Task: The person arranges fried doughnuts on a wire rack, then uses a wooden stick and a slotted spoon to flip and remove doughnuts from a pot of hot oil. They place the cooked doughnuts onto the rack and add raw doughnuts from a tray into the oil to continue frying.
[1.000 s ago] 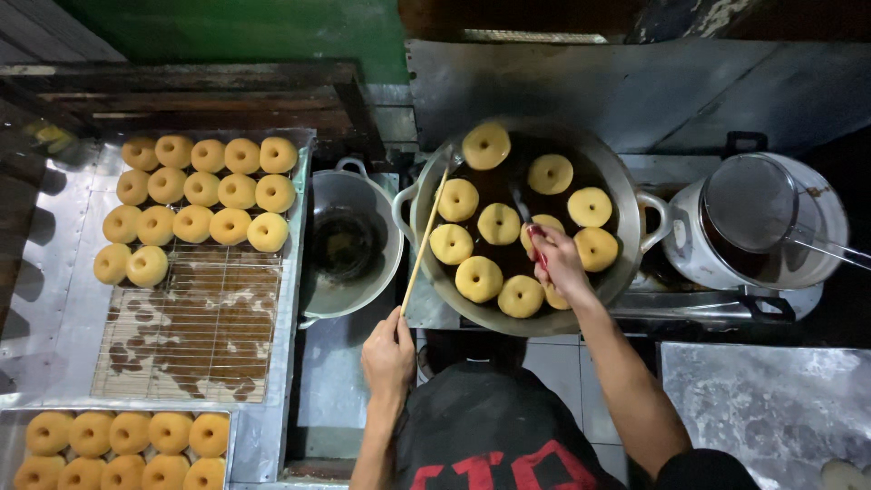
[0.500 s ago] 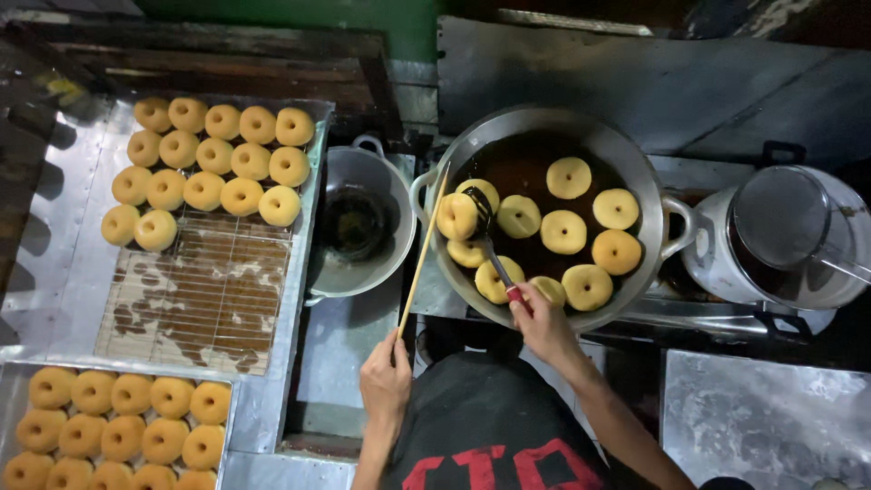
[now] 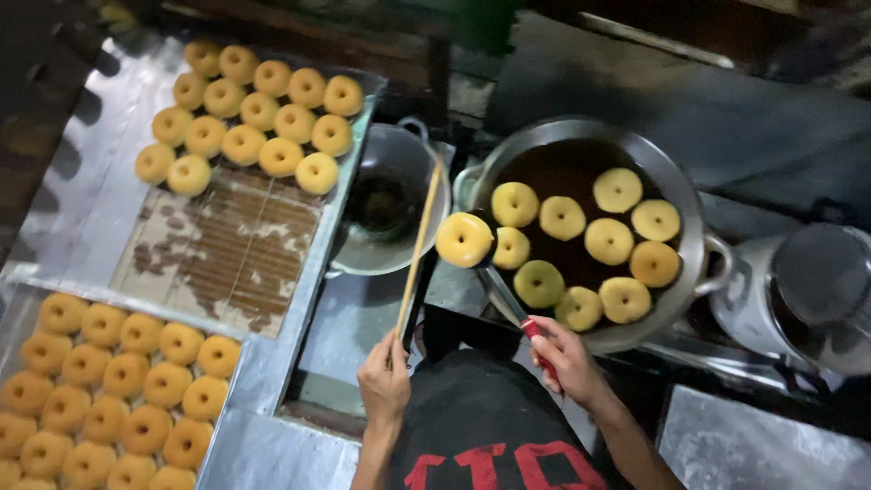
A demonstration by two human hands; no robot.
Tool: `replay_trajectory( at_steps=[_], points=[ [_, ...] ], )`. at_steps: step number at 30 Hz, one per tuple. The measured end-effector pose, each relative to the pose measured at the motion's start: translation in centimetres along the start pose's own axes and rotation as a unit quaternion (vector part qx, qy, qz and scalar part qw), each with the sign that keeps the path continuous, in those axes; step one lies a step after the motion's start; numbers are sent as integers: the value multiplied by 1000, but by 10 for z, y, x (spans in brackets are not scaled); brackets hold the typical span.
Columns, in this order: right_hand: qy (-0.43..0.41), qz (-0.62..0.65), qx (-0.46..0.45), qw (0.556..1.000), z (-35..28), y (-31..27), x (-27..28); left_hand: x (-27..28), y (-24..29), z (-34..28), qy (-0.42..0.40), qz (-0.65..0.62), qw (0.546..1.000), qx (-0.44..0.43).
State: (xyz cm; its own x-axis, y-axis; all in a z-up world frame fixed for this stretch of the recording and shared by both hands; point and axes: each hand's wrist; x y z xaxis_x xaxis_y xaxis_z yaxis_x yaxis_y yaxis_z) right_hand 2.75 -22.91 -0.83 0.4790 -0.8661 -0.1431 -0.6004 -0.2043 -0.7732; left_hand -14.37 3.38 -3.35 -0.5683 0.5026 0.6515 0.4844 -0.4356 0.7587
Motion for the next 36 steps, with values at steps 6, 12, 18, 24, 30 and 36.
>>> replay_trajectory(
  at_steps=[6, 12, 18, 24, 30, 36],
  points=[
    [-127, 11, -33, 991, 49, -29, -90, 45, -75, 7, 114, 0, 979, 171],
    [-197, 19, -62, 978, 141, 6, -210, 107, -119, 15, 198, -57, 927, 313],
    [-219, -3, -14, 976, 207, -17, -333, 108, -187, 27, 216, -22, 918, 331],
    [-185, -86, -21, 979, 231, -37, -373, 112, -193, 52, 180, -32, 926, 331],
    [-171, -93, -53, 979, 230, -50, -374, 108, -185, 63, 152, -54, 903, 398],
    [-171, -69, -62, 981, 241, -57, -383, 104, -188, 63, 170, -57, 910, 374]
  ],
)
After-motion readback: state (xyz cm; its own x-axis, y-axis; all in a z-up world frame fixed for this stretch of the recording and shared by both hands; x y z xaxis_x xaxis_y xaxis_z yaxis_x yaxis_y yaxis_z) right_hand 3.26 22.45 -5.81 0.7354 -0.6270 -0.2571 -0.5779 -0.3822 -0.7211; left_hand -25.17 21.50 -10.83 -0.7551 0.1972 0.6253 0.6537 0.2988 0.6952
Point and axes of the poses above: each hand's wrist, its own z-axis towards the middle knuckle, its own x-axis out of the back of the hand, y = z × x, and after that the axes turned 5 degrees about z, right-handed
